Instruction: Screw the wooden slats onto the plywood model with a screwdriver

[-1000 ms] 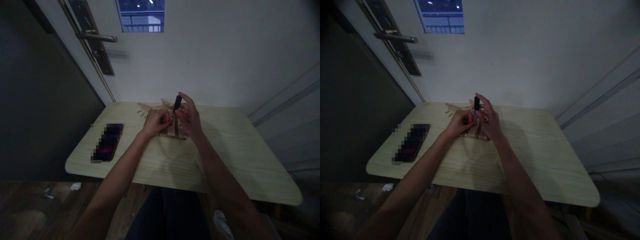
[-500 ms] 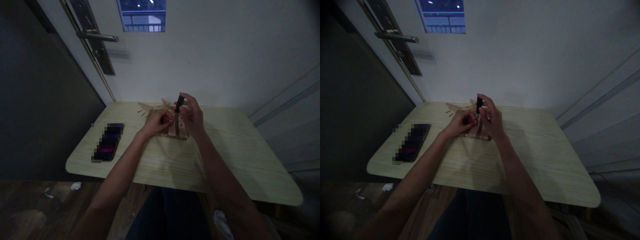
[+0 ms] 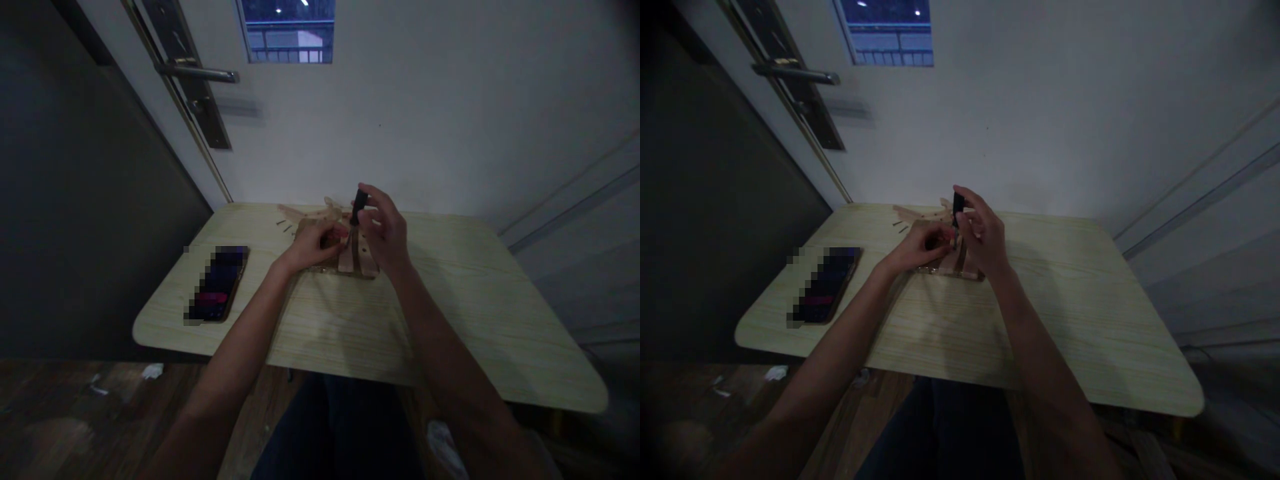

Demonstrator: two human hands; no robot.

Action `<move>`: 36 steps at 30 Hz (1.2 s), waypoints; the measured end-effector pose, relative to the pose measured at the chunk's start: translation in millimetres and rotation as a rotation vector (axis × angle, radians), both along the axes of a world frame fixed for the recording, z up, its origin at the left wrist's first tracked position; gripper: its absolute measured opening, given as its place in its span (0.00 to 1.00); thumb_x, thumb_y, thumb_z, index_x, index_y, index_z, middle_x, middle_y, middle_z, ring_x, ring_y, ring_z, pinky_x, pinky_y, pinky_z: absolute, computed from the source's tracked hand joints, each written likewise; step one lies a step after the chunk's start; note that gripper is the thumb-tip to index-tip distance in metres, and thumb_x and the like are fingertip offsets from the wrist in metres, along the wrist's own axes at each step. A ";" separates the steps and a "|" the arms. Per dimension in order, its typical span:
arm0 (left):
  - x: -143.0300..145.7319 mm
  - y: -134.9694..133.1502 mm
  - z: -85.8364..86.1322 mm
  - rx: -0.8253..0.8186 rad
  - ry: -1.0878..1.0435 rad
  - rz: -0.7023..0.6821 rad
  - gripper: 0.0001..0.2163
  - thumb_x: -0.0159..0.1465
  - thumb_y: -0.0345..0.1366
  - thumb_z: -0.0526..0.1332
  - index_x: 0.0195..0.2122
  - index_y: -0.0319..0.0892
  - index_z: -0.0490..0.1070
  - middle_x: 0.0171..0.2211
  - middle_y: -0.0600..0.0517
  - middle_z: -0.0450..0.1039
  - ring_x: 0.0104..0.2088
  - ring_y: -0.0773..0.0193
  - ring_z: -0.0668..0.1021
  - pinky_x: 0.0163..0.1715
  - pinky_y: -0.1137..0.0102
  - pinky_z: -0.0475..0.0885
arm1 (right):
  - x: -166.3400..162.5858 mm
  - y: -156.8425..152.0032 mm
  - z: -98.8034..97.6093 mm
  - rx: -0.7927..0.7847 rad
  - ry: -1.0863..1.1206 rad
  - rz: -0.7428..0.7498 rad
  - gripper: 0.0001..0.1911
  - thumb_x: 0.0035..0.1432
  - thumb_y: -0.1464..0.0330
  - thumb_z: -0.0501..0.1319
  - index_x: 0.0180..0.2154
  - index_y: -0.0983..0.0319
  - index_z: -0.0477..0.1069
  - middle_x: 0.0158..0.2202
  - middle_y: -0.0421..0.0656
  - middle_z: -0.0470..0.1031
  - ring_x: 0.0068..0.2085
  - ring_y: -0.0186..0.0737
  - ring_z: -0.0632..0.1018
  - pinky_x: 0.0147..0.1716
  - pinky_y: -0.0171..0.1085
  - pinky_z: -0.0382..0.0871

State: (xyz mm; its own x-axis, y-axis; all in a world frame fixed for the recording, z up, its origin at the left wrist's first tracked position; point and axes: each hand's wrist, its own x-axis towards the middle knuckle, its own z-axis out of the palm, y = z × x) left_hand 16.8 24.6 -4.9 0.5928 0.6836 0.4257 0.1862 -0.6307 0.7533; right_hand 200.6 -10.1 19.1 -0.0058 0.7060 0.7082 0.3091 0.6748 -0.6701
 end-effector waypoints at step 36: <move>-0.5 -0.3 -1.6 0.076 0.044 0.030 0.12 0.62 0.38 0.61 0.45 0.40 0.75 0.40 0.49 0.79 0.40 0.62 0.79 0.42 0.67 0.74 | 0.0 1.6 -1.0 -0.012 -0.025 -0.028 0.27 0.63 0.48 0.59 0.60 0.48 0.65 0.52 0.45 0.77 0.41 0.41 0.84 0.29 0.34 0.81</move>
